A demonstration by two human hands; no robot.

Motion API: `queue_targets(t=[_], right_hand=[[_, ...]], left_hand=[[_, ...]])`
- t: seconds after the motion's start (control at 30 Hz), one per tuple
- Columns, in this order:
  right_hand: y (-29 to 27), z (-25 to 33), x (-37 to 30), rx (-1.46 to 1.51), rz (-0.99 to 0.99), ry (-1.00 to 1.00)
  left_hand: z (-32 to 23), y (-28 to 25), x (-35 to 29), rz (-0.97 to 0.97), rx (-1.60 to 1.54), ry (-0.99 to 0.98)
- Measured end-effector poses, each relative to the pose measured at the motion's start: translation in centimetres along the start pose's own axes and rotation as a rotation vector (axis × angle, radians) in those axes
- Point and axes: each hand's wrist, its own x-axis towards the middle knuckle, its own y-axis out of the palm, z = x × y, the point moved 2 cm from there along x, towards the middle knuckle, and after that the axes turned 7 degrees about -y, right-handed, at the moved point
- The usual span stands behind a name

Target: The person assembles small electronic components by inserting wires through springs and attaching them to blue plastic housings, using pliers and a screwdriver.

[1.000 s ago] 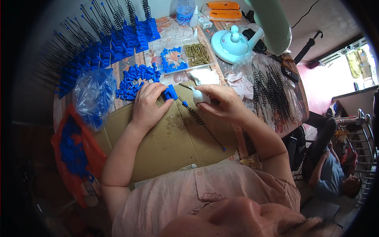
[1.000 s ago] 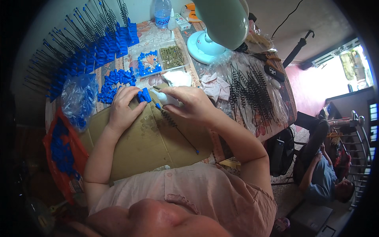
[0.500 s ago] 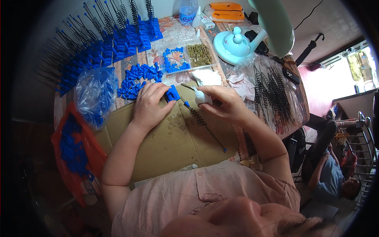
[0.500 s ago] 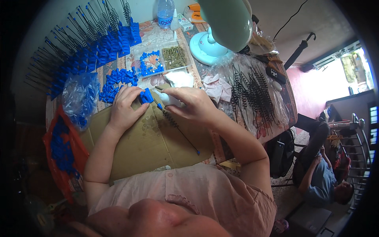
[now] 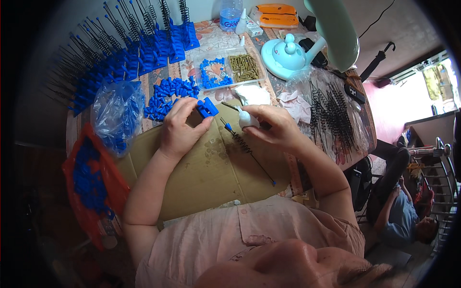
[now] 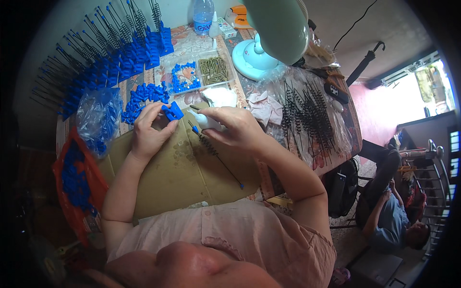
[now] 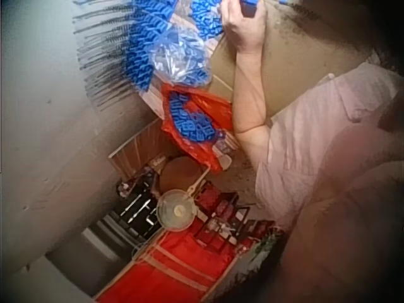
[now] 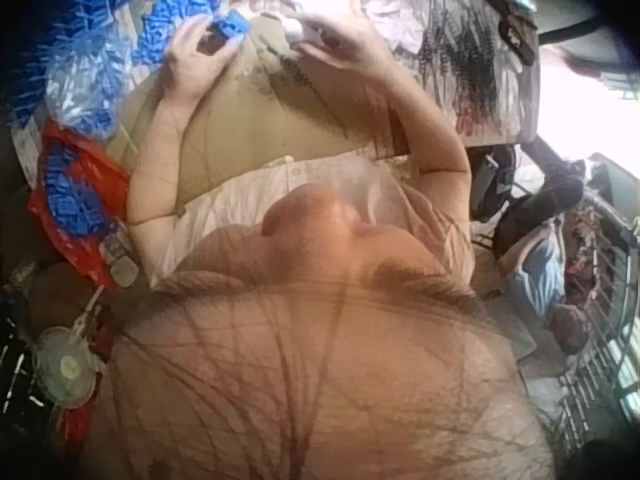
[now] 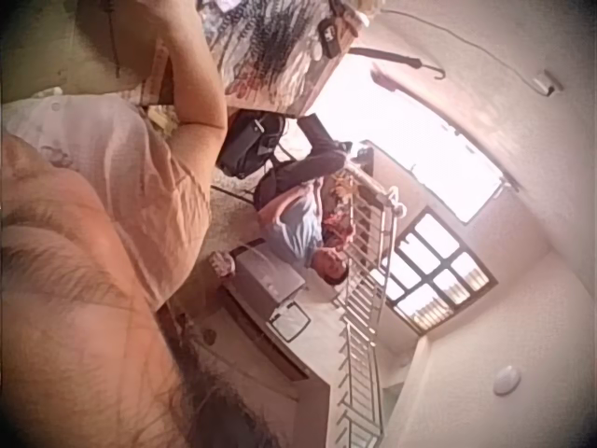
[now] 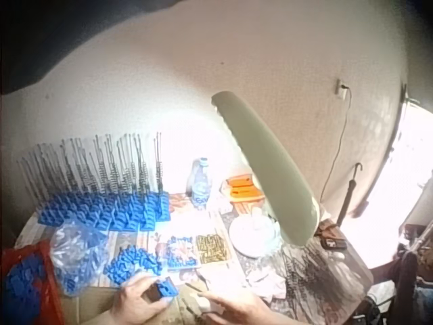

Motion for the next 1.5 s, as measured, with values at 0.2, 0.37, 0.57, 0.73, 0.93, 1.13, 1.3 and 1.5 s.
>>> queue_targets(t=[0.2, 0.37, 0.57, 0.73, 0.93, 1.13, 1.3, 1.5], right_hand=[[0.1, -0.2, -0.1, 0.017, -0.007, 0.001], [0.1, -0.3, -0.2, 0.037, -0.008, 0.035], [0.1, -0.3, 0.0, 0.044, 0.0, 0.03], [0.1, -0.2, -0.2, 0.054, -0.014, 0.02], [-0.5, 0.1, 0.1, 0.09, -0.013, 0.022], [-0.5, 0.0, 0.2, 0.096, 0.033, 0.03], [-1.2, -0.1, -0.2, 0.11, 0.011, 0.149], [-2.1, 1.1, 1.2, 0.03, 0.06, 0.133]], left_hand=[[0.9, 0.9, -0.6, 0.127, -0.84, -0.378], [1.5, 1.1, -0.7, 0.177, -1.067, -0.638], [1.5, 1.2, -0.5, 0.127, -1.132, -0.678], [1.7, 1.2, -0.5, 0.159, -1.165, -0.71], [2.0, 1.5, -0.8, 0.171, -1.161, -0.707], [0.9, 2.0, -1.3, 0.244, -1.086, -0.583], [-0.2, 2.1, -1.3, 0.304, -1.112, -0.603], [0.2, 2.3, -1.7, 0.309, -1.061, -0.558]])
